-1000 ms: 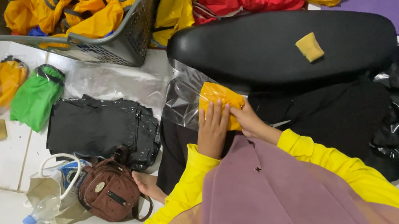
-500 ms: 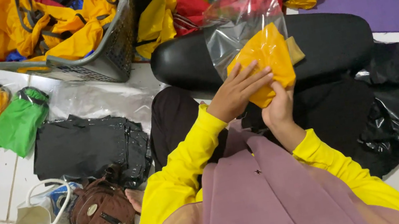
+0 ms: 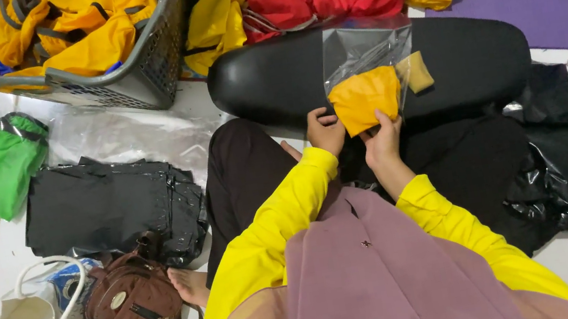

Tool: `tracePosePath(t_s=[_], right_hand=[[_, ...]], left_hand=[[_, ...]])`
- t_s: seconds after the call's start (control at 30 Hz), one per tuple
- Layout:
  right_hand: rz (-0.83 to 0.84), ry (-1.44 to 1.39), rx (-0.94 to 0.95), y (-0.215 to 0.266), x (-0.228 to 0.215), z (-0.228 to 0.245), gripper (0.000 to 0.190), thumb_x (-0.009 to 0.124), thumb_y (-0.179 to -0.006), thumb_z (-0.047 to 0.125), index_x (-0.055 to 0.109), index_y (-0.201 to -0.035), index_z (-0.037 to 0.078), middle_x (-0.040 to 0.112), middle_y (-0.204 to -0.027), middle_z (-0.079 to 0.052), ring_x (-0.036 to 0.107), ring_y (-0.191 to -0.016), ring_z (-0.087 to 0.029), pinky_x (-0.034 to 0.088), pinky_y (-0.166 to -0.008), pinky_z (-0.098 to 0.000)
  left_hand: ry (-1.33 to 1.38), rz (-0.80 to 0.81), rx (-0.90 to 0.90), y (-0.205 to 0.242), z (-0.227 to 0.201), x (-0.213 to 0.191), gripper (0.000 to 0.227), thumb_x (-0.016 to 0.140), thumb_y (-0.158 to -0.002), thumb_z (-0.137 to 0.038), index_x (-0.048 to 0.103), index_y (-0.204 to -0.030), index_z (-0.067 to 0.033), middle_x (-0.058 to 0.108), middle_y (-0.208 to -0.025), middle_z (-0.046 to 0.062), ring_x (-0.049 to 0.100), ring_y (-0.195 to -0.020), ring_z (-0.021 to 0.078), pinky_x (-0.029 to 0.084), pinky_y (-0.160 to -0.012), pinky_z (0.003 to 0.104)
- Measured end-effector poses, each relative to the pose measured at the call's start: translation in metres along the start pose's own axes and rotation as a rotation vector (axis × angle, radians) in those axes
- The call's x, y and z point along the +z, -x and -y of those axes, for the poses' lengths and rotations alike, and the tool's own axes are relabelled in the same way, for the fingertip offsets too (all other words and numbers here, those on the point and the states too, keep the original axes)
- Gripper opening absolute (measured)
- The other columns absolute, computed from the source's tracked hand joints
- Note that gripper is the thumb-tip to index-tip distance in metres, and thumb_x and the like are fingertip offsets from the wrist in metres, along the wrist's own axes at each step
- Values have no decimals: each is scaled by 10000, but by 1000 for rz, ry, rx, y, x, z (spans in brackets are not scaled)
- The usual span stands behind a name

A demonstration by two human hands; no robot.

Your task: The person uses scissors to trim a strap on a yellow rain cover, then folds the cover and places it inside a clear plastic packaging bag.

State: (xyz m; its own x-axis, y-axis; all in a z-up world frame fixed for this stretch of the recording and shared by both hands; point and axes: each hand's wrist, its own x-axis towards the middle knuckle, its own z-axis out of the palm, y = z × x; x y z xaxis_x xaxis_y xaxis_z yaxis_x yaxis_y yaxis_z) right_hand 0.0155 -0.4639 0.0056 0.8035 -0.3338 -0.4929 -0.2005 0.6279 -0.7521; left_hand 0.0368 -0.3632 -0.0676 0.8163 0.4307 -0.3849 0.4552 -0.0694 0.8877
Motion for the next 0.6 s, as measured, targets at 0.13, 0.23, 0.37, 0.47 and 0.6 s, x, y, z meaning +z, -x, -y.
tracePosePath(t_s=[0.13, 0.23, 0.37, 0.47, 0.6], right_hand=[[-3, 58, -14, -11, 1, 2, 481, 718, -1006, 160, 417, -1376, 224, 488, -1289, -121, 539, -1252, -311, 458, -1106, -569], [4, -29, -14, -8, 19, 22, 532, 670, -1027, 113, 347, -1447, 159, 443, -1311, -151, 505, -1276, -305, 399, -1163, -569], [111, 17, 19, -6, 21, 26, 625, 783, -984, 106, 371, -1452, 154, 482, -1277, -133, 544, -1236, -300, 477, -1131, -554], [125, 222, 58, 47, 21, 39, 678, 766, -1005, 147, 327, -1520, 173, 486, -1231, -122, 571, -1256, -294, 427, -1177, -566], [258, 637, -394, 92, -4, 47, 513, 601, -1046, 75, 335, -1484, 83, 237, -1579, -263, 341, -1475, -421, 370, -1173, -547]], left_hand=[[-32, 46, 48, -18, 21, 6, 136, 642, -890, -150, 748, -953, -208, 761, -840, 9, 754, -888, 225, 583, -798, 339], [-9, 135, 55, -15, 7, -5, 80, 825, -843, -314, 754, -868, -287, 727, -702, -103, 717, -686, 90, 570, -650, 246], [-5, 198, -18, -8, 2, -9, 179, 838, -811, -308, 730, -949, -270, 744, -741, -90, 718, -685, 80, 588, -610, 244], [118, 264, -160, 8, -16, -20, 245, 717, -859, -159, 698, -1090, -77, 741, -923, 101, 734, -808, 229, 658, -670, 352], [31, 355, -91, 4, -18, -19, 212, 666, -880, -129, 738, -1048, -22, 725, -910, 176, 750, -767, 303, 673, -595, 398]])
